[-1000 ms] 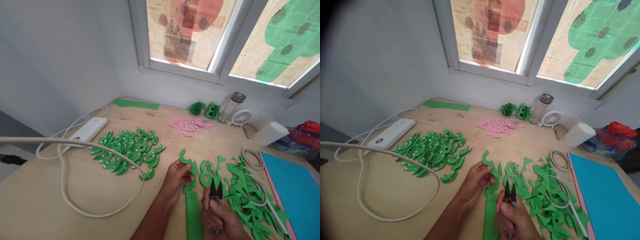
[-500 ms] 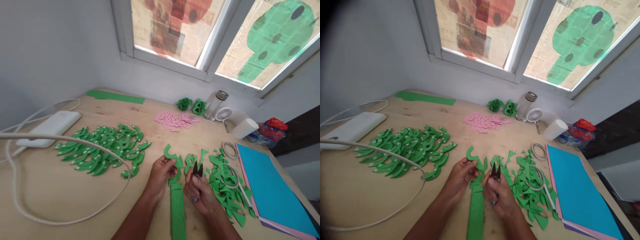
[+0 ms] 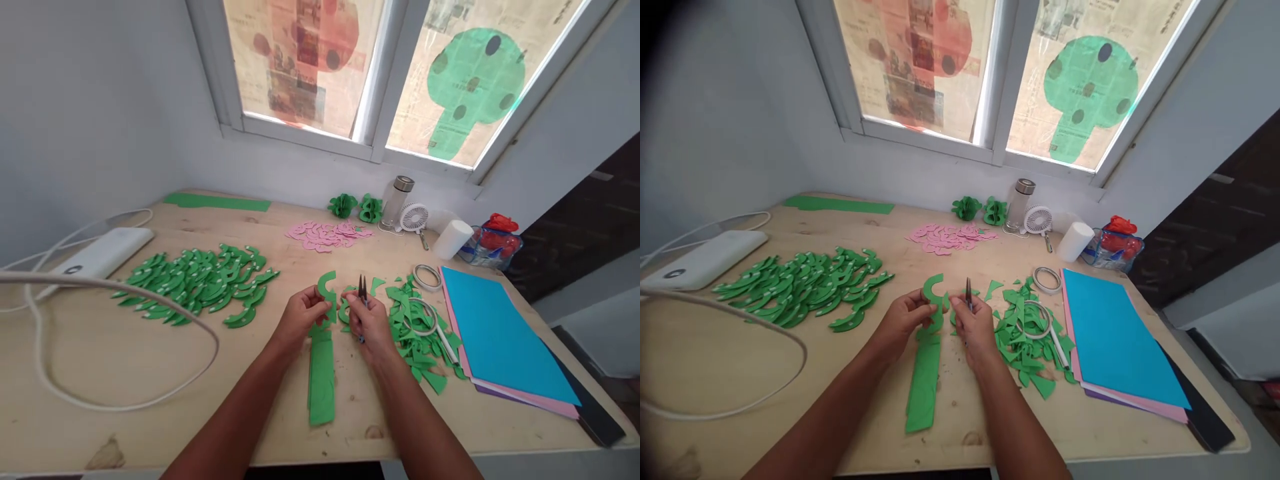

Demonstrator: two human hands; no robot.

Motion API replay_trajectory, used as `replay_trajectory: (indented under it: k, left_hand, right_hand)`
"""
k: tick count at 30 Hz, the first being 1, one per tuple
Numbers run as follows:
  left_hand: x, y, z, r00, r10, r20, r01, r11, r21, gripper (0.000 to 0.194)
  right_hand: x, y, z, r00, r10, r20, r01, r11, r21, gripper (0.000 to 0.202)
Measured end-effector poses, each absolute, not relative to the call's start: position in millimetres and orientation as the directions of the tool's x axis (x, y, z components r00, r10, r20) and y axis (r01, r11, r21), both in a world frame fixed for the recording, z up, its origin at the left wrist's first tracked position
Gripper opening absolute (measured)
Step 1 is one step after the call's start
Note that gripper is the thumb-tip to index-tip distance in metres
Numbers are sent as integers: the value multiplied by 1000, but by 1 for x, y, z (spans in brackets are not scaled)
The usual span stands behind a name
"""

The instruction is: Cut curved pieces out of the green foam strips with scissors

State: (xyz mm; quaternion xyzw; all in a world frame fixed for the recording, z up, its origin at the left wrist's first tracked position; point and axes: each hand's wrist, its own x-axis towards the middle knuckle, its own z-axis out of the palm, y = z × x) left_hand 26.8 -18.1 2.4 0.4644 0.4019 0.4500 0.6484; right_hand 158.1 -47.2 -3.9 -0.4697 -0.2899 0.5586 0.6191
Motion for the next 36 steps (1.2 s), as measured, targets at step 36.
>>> replay_trajectory:
  k: [36]
  left_hand:
    - [33, 0, 8, 197, 967, -161, -405, 230, 885, 26]
  right_hand:
    - [157, -54, -8, 175, 957, -231, -386, -150, -910, 54]
